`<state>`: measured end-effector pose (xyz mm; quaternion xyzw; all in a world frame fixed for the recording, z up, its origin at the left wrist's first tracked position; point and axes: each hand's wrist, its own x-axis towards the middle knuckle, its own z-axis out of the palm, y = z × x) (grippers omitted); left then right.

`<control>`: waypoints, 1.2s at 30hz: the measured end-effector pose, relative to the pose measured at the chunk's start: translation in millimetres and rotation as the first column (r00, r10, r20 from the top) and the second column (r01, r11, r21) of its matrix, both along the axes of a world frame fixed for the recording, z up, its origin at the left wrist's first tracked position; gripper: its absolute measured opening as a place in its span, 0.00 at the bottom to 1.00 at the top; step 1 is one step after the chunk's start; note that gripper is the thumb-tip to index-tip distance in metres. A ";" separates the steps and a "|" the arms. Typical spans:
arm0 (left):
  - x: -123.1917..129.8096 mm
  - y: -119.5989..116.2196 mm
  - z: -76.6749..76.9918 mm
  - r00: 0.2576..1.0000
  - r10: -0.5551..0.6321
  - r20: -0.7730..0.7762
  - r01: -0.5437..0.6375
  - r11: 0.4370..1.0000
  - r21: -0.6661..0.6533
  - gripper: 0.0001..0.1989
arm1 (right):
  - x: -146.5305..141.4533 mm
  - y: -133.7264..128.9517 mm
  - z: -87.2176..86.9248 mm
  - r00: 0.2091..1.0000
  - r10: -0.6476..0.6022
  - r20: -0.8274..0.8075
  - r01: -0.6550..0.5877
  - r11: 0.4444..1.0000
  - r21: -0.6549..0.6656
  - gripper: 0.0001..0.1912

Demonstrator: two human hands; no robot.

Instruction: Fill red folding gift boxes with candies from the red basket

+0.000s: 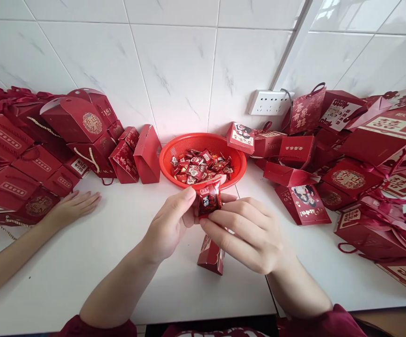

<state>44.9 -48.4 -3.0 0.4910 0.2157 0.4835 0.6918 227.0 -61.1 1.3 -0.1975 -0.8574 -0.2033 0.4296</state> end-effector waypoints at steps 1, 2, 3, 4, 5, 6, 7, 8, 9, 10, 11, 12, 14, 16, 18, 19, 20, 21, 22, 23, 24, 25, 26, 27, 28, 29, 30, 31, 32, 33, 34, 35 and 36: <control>-0.3 -0.5 0.1 1.000 -0.008 0.000 0.008 1.000 0.013 0.19 | -0.1 0.5 -0.1 1.000 0.003 0.001 -0.003 1.000 -0.001 0.12; -0.6 -0.9 0.0 1.000 -0.014 -0.002 0.014 1.000 0.026 0.19 | -0.2 0.8 -0.3 1.000 0.005 0.001 -0.005 1.000 -0.003 0.12; -0.9 -1.2 -0.1 1.000 -0.019 -0.003 0.019 0.999 0.038 0.20 | -0.3 1.1 -0.5 1.000 0.007 0.001 -0.007 1.000 -0.003 0.12; -1.4 -1.4 -0.3 1.000 -0.024 -0.007 0.024 0.999 0.047 0.20 | -0.4 1.2 -0.6 1.000 0.009 0.000 -0.009 1.000 -0.004 0.12; -1.9 -1.6 -0.5 1.000 -0.027 -0.015 0.027 0.998 0.052 0.20 | -0.4 1.4 -0.6 1.000 0.009 0.000 -0.009 1.000 -0.005 0.12; -2.5 -1.8 -0.8 0.999 -0.026 -0.024 0.028 0.998 0.055 0.21 | -0.5 1.5 -0.6 1.000 0.007 0.000 -0.007 1.000 -0.005 0.12; -3.1 -1.9 -1.1 0.999 -0.023 -0.033 0.024 0.998 0.055 0.21 | -0.6 1.7 -0.6 1.000 0.005 0.000 -0.005 1.000 -0.005 0.12; -3.7 -2.1 -1.2 0.999 -0.017 -0.041 0.019 0.998 0.055 0.21 | -0.8 2.0 -0.6 1.000 0.003 0.001 -0.003 1.000 -0.004 0.12; -4.2 -2.3 -1.2 0.999 -0.012 -0.048 0.015 0.998 0.056 0.21 | -1.0 2.3 -0.6 1.000 0.001 0.001 -0.001 1.000 -0.001 0.11; -4.6 -2.5 -1.0 0.998 -0.009 -0.055 0.012 0.998 0.059 0.21 | -1.3 2.6 -0.6 1.000 -0.001 0.002 0.001 1.000 0.002 0.11; -4.8 -2.7 -0.5 0.998 -0.011 -0.062 0.015 0.998 0.064 0.21 | -1.6 2.9 -0.7 1.000 -0.003 0.004 0.003 1.000 0.005 0.11; -5.1 -3.0 0.2 0.998 -0.013 -0.068 0.018 0.997 0.072 0.21 | -1.9 3.1 -1.0 1.000 -0.005 0.005 0.005 1.000 0.007 0.10; -5.3 -3.5 2.1 0.996 -0.012 -0.087 0.021 0.995 0.096 0.21 | -2.4 3.5 -1.8 1.000 -0.014 0.011 0.014 1.000 0.007 0.10; -5.6 -3.8 3.7 0.993 -0.005 -0.114 0.019 0.993 0.114 0.21 | -2.5 3.9 -2.9 1.000 -0.019 0.013 0.019 1.000 0.008 0.10; -5.9 -3.3 4.4 0.990 0.003 -0.139 0.014 0.992 0.123 0.21 | -2.2 4.7 -4.1 1.000 -0.021 0.014 0.021 1.000 0.009 0.09; -6.1 -2.8 4.3 0.989 0.006 -0.146 0.013 0.992 0.125 0.21 | -2.0 5.1 -4.7 1.000 -0.020 0.016 0.020 1.000 0.004 0.09; -6.1 -2.1 3.9 0.989 0.006 -0.149 0.013 0.992 0.128 0.21 | -2.0 5.5 -5.4 1.000 -0.020 0.023 0.020 1.000 -0.005 0.09; -6.2 -1.3 3.5 0.989 0.006 -0.149 0.015 0.991 0.136 0.21 | -2.2 5.9 -6.1 0.999 -0.018 0.034 0.019 1.000 -0.018 0.08; -6.1 -0.5 3.1 0.989 0.006 -0.150 0.016 0.989 0.149 0.21 | -2.7 6.1 -7.0 0.999 -0.010 0.045 0.012 0.999 -0.033 0.08; -6.0 0.1 3.0 0.988 0.008 -0.156 0.019 0.986 0.167 0.21 | -3.6 6.0 -8.1 0.999 0.004 0.035 -0.002 0.999 -0.051 0.09; -6.0 0.5 3.3 0.985 0.007 -0.171 0.025 0.982 0.185 0.21 | -4.8 5.7 -9.2 1.000 0.016 -0.009 -0.017 0.997 -0.076 0.11; -5.9 0.5 4.2 0.981 0.001 -0.194 0.039 0.979 0.201 0.21 | -6.2 5.1 -10.3 0.996 0.017 -0.088 -0.026 0.994 -0.107 0.14; -5.8 0.1 5.8 0.974 -0.003 -0.226 0.053 0.975 0.215 0.21 | -7.6 4.4 -11.3 0.983 -0.003 -0.184 -0.024 0.989 -0.144 0.19; -5.6 -0.6 7.8 0.964 -0.001 -0.265 0.064 0.971 0.231 0.21 | -8.6 3.7 -12.1 0.961 -0.043 -0.273 -0.011 0.981 -0.194 0.23; -5.5 -1.6 10.2 0.950 0.005 -0.313 0.075 0.966 0.245 0.21 | -9.1 3.2 -12.6 0.939 -0.097 -0.330 0.008 0.965 -0.261 0.26; -5.2 -2.5 12.7 0.928 0.019 -0.373 0.083 0.963 0.256 0.20 | -8.7 3.1 -12.7 0.929 -0.145 -0.341 0.025 0.943 -0.332 0.27; -4.8 -3.4 14.9 0.897 0.039 -0.441 0.088 0.961 0.263 0.20 | -7.4 3.6 -12.5 0.936 -0.169 -0.308 0.033 0.915 -0.401 0.25; -4.3 -3.9 16.6 0.857 0.056 -0.513 0.094 0.961 0.261 0.19 | -5.0 4.6 -11.8 0.952 -0.167 -0.256 0.030 0.885 -0.465 0.22; -3.7 -4.1 17.6 0.810 0.061 -0.583 0.106 0.963 0.248 0.18 | -1.6 6.2 -10.8 0.967 -0.143 -0.209 0.013 0.852 -0.524 0.18; -2.9 -3.8 17.7 0.765 0.056 -0.641 0.125 0.964 0.233 0.18 | 2.8 8.1 -9.5 0.977 -0.110 -0.185 -0.016 0.820 -0.572 0.15; -2.1 -3.2 16.9 0.727 0.052 -0.685 0.145 0.963 0.226 0.19 | 8.0 10.1 -7.9 0.979 -0.087 -0.183 -0.043 0.794 -0.607 0.12; -1.2 -2.6 15.3 0.697 0.063 -0.715 0.159 0.958 0.239 0.19 | 13.9 12.0 -6.1 0.976 -0.087 -0.200 -0.060 0.776 -0.628 0.10; -0.3 -2.0 13.1 0.665 0.092 -0.742 0.169 0.948 0.269 0.21 | 20.3 13.6 -4.3 0.965 -0.117 -0.233 -0.060 0.771 -0.634 0.08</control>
